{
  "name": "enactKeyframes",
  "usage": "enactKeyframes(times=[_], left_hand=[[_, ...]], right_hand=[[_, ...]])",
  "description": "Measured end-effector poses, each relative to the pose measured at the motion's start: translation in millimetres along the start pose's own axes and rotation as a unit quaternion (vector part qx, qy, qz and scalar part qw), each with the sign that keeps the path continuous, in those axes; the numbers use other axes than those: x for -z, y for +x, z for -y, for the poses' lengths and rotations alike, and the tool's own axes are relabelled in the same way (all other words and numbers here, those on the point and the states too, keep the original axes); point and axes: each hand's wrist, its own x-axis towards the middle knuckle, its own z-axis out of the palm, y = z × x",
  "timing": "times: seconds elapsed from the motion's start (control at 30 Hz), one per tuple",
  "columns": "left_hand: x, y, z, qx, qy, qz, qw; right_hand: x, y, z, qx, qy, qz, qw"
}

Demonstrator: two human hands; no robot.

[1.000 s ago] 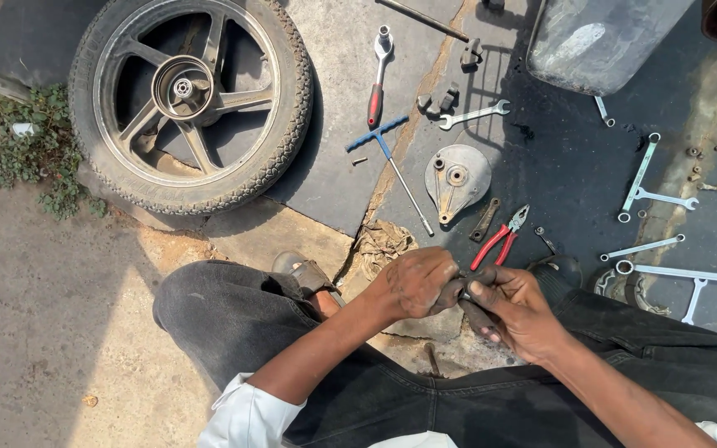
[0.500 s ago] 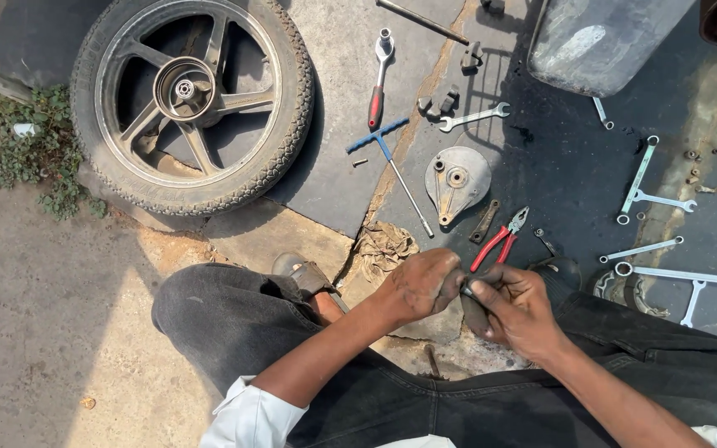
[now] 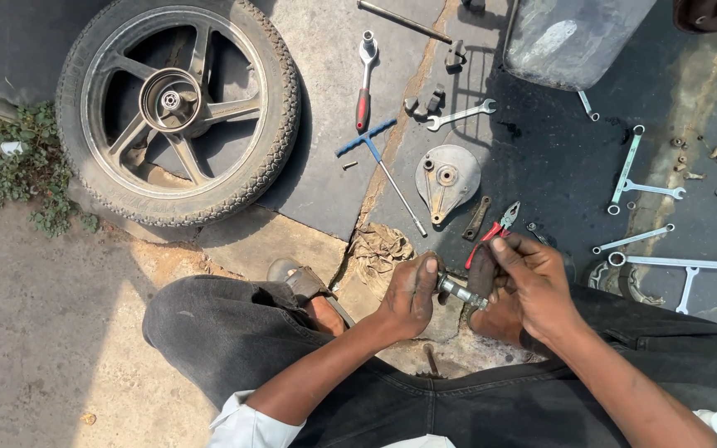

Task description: The recorder is repairing the brake components of a motorcycle, including cleaning parts and opening a box of new brake shoes.

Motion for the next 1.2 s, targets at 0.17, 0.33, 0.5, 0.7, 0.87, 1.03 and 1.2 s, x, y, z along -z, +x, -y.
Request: enactKeyframes(times=[0.17, 0.33, 0.5, 0.7, 0.87, 1.03, 1.2], left_hand=[[5.2, 2.4, -16.7, -0.005, -0.041, 0.022, 0.999], [4.5, 1.9, -11.3, 0.000, -0.009, 0.015, 1.000], [2.2, 3.0, -3.3, -0.037, 0.024, -0.007, 0.999], [-1.8, 4.1, -3.5, -0.109, 0.111, -0.059, 0.986], [-4.3, 6.4, -25.3, 0.096, 0.047, -0.036, 0.994], [-12.6, 6.6, -25.3, 0.217, -0.064, -0.079, 0.971], [-12.7, 4.8, -18.4, 0.333, -0.215, -0.075, 0.915]], right_hand=[[1.4, -10.8, 9.2, 0.130, -0.034, -0.025, 0.991], [-5.9, -23.4, 4.5, 0.200, -0.127, 0.018, 0.971], [-1.6, -30.1, -7.9, 0.218, -0.189, 0.027, 0.957], [-22.9, -32.6, 5.8, 0.173, -0.292, 0.020, 0.940], [-24.4, -25.1, 3.8, 0.368, -0.426, 0.021, 0.826], [-29.4, -19.1, 6.5, 0.459, -0.475, 0.038, 0.749], [-34.8, -16.2, 7.6, 0.484, -0.531, 0.056, 0.694]])
